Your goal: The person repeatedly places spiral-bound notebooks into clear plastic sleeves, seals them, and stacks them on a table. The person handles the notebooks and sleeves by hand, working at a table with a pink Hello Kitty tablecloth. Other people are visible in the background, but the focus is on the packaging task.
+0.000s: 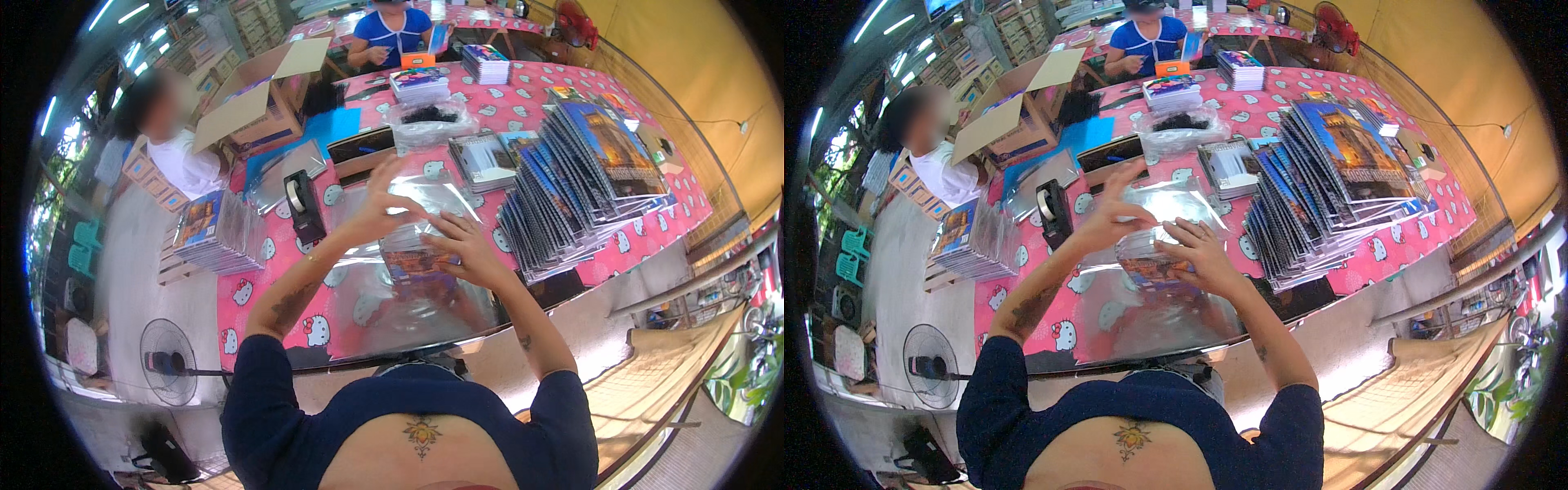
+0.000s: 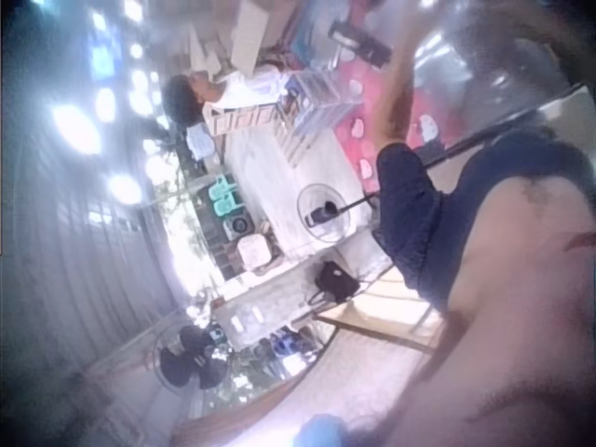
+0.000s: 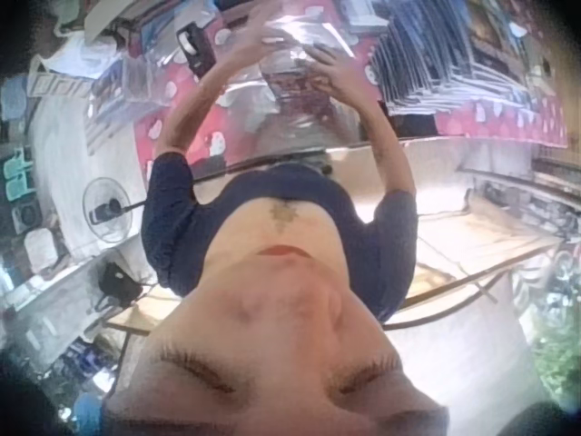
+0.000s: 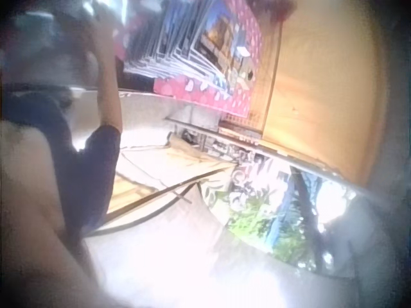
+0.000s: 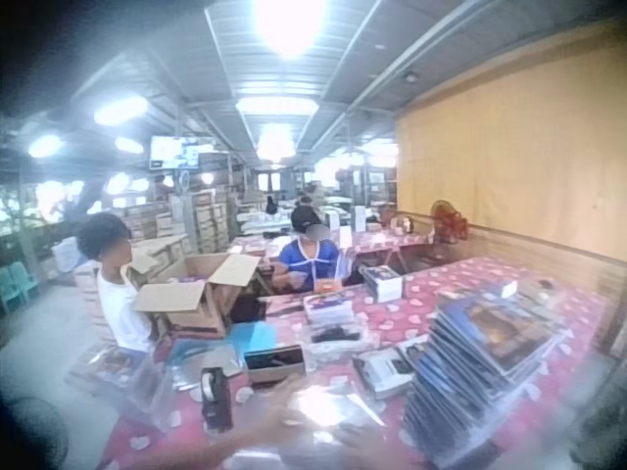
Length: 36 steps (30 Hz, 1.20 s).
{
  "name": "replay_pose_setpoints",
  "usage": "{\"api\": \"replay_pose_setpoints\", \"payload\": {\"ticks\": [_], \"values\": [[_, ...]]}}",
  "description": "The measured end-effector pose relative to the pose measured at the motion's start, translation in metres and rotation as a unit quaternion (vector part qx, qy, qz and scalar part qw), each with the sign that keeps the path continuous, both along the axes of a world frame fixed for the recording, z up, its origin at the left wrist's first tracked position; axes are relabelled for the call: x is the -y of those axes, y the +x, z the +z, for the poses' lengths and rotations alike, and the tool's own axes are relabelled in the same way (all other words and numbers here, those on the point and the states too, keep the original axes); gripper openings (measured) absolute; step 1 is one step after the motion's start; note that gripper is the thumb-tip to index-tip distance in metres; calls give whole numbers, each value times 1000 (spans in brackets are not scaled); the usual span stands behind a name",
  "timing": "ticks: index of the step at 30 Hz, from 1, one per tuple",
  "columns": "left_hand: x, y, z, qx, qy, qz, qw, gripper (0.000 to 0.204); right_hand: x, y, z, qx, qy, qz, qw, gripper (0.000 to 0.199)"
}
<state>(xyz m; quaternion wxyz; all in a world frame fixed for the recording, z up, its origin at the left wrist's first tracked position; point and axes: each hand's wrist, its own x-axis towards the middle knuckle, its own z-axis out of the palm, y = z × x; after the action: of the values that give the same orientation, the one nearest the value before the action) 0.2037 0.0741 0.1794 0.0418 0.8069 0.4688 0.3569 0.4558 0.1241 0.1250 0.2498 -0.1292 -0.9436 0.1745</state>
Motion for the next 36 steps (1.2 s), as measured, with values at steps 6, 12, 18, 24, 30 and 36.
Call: {"api": "replay_pose_setpoints", "payload": {"ticks": [6,12,18,24,30,36], "values": [[45,-48,3,220,-43,88,971,24,0,-1,-3,-1,-9,-8,1000,66],[13,-1,11,-5,-1,22,1000,21,-1,-1,8,43,16,7,999,67],[-23,13,-44,-32,-23,85,996,45,-3,-7,-4,29,47,8,998,60],[8,3,2,148,-58,9,987,54,-29,-20,-2,-106,-92,-60,988,44],[44,39,71,4,-29,43,999,25,-77,-68,17,-93,-327,-26,940,35],[14,-30,-24,312,-355,63,879,47,-66,-70,29,-173,-229,-2,958,56]]}}
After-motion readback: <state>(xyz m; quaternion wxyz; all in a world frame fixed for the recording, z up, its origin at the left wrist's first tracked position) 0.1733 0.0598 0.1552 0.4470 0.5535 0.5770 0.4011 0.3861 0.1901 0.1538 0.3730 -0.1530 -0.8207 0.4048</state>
